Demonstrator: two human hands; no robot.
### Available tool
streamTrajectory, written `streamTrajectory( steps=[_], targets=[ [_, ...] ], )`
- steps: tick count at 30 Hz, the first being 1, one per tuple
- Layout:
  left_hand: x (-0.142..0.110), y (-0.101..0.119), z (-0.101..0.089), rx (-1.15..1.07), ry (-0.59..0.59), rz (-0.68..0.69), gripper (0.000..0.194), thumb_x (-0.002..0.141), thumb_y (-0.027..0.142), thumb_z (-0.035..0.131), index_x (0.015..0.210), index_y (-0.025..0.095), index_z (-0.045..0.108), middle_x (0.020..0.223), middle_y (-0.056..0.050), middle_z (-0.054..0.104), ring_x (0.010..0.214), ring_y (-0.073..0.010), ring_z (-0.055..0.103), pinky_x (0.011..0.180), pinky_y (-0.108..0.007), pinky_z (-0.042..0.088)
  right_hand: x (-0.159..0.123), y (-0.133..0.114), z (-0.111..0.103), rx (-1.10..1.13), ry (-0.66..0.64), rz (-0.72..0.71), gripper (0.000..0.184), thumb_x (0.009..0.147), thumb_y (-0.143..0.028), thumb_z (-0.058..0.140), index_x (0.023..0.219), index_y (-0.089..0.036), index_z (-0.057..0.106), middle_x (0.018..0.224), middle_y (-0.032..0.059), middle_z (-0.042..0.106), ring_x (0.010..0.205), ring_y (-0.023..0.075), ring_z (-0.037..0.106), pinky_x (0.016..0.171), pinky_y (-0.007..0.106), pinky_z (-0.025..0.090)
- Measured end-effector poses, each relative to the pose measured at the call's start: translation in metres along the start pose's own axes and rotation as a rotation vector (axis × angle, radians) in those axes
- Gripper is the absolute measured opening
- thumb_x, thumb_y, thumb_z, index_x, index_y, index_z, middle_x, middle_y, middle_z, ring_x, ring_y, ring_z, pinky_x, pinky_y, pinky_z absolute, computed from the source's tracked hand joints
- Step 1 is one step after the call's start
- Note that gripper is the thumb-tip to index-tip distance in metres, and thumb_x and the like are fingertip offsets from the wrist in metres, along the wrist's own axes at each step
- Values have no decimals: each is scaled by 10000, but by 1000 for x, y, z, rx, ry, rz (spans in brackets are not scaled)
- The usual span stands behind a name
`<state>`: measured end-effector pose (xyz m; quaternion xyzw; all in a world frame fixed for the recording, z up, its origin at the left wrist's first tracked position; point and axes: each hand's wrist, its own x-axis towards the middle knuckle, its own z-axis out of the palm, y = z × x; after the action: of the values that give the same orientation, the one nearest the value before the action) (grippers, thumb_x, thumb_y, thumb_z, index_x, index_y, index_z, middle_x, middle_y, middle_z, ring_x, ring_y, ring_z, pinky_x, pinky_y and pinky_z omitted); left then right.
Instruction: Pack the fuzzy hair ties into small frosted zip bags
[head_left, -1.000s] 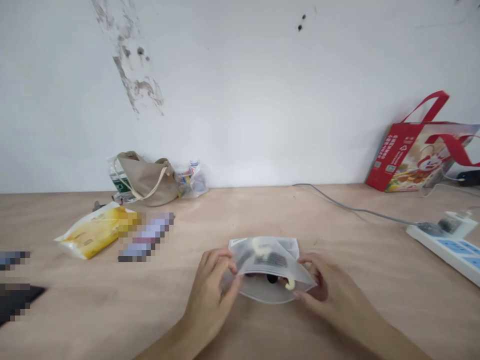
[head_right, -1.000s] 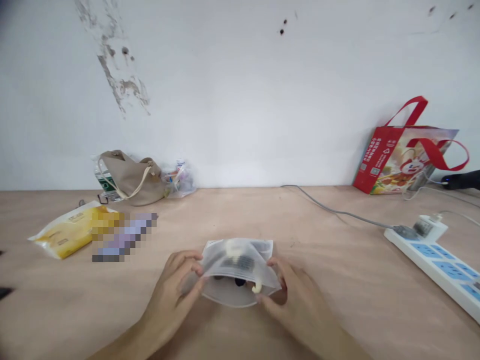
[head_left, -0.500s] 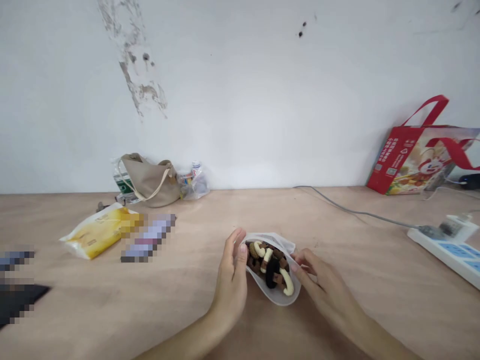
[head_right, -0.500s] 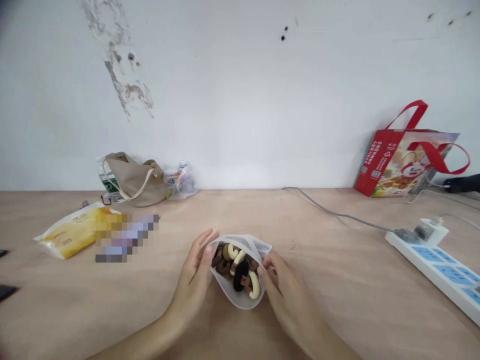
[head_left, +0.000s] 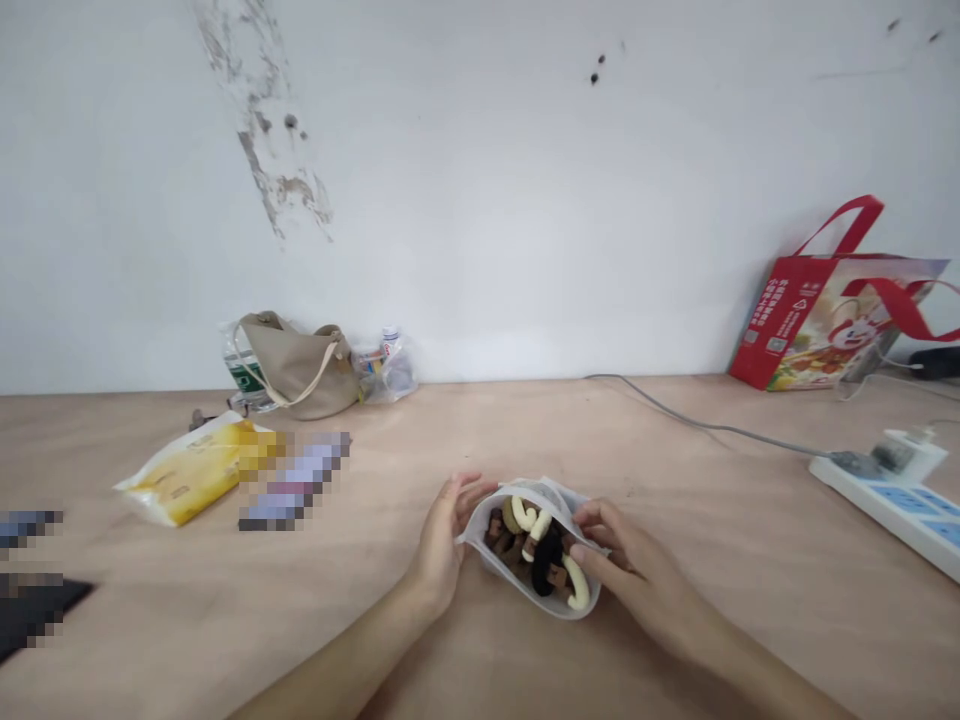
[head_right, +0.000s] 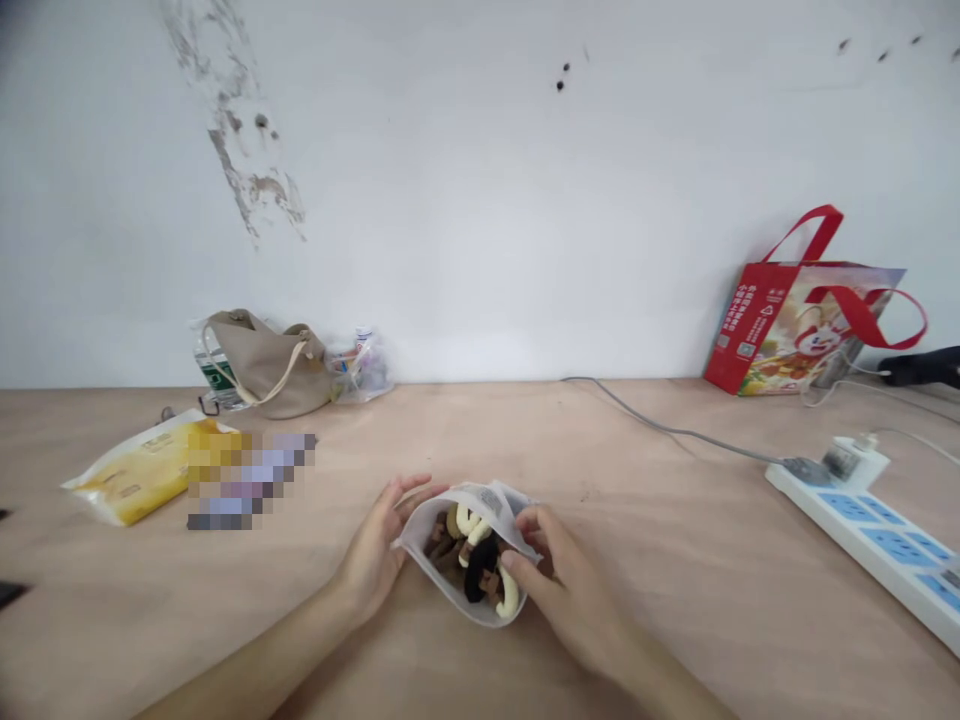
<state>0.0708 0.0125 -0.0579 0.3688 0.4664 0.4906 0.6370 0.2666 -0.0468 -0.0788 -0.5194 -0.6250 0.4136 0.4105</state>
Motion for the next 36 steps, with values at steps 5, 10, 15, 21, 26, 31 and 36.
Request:
streamTrajectory(
  steps=[5,10,15,21,26,31,36],
  targets=[
    [1,7,-5,54,-43,32,408,793,532,494,943,162,576,1032,-110,680,1020,-249,612,872,-370,446,5,1,-10,126,61,6,316,846,-485,481,1006,-222,552,1015,48,649,905,208,620,766,310,472],
    [7,18,-27,286,72,157,367,674,496,641,776,144,625,902,-91,685,857,-219,649,744,-308,496,12,25,-31,12,209,117,292,831,-467,467,793,-199,578,718,15,623,650,182,590,590,277,443],
    [3,30,-38,560,-111,-145,441,654,572,605,623,133,582,555,-28,626,488,-137,583,426,-206,412,9,24,-28,-71,100,126,378,815,-474,509,569,-195,572,541,-25,557,560,163,531,547,253,378],
    [-7,28,-30,615,-294,-343,480,638,580,616,797,127,615,684,-89,695,567,-184,649,388,-203,425,4,8,-8,-45,-27,100,434,849,-516,450,651,-182,644,626,1,628,621,187,574,590,268,414],
    [-10,24,-27,548,-311,-261,494,646,555,640,931,151,625,806,-79,702,652,-186,664,519,-244,492,4,8,-4,13,-63,62,392,857,-504,451,764,-175,644,724,11,636,712,201,580,670,290,441],
    [-13,23,-21,559,-367,-8,450,666,582,627,776,146,658,779,-45,670,734,-199,622,644,-269,471,2,9,0,36,-35,28,349,846,-475,469,722,-184,615,708,7,617,703,193,570,680,292,451],
    [-19,16,-17,565,-428,232,416,767,543,551,773,142,659,764,-39,654,773,-207,589,724,-277,455,-1,0,0,13,-11,-9,305,827,-454,484,768,-197,636,791,39,668,801,228,612,735,315,476]
  ],
)
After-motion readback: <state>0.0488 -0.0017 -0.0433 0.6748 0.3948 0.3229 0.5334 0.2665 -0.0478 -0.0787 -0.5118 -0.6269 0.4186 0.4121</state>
